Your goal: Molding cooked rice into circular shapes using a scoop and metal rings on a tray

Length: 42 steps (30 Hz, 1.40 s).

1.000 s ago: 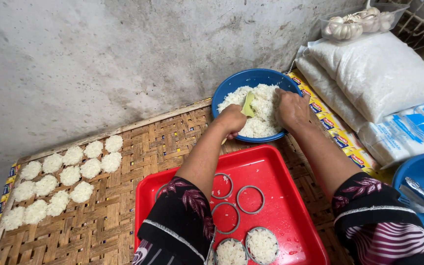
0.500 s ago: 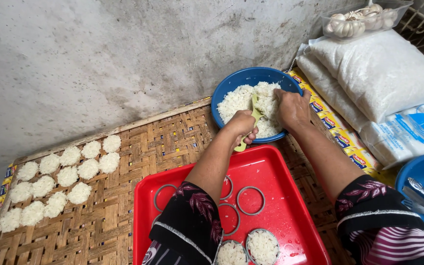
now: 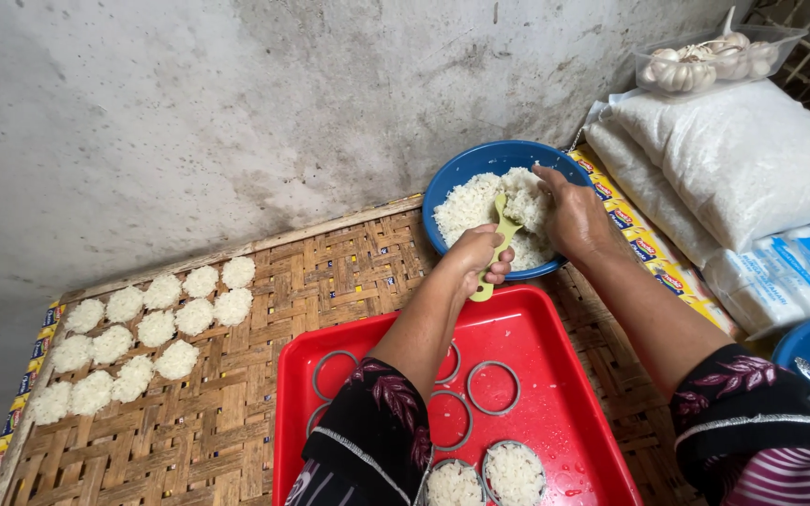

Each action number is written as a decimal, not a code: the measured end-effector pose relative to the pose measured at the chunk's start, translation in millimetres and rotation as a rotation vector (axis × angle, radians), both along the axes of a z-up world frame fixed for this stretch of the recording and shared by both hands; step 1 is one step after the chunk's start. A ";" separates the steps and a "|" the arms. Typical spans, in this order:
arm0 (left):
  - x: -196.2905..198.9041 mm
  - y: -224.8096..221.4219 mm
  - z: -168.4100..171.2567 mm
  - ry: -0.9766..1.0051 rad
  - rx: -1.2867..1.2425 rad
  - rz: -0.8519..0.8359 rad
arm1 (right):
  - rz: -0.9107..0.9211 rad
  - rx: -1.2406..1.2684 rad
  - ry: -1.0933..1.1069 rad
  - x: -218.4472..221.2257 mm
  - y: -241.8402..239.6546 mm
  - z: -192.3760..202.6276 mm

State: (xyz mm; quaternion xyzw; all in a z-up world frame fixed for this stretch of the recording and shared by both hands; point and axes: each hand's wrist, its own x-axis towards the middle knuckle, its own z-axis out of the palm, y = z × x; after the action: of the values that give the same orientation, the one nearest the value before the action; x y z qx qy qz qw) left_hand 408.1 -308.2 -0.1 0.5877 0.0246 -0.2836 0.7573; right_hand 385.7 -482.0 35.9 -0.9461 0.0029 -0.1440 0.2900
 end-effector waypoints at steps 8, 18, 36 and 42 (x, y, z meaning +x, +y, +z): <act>-12.0 17.0 8.7 -0.027 -0.165 -0.056 | -0.020 0.300 -0.463 28.8 -15.1 -12.9; -4.9 22.0 -11.6 -0.060 -0.122 0.019 | -0.116 0.493 -0.137 33.6 -15.1 -34.2; -3.1 27.4 -31.2 -0.126 -0.031 -0.012 | 0.014 0.227 -0.351 48.1 -8.1 -20.1; -9.8 32.0 -21.6 -0.191 0.037 -0.057 | -0.069 0.279 0.201 89.4 -18.9 -28.0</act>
State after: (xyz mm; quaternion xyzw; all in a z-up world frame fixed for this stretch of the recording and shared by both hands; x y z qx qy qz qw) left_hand 398.3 -276.2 -21.7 0.6265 -0.0593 -0.2473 0.7368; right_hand 475.2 -500.9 7.9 -0.9057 0.0843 -0.0569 0.4115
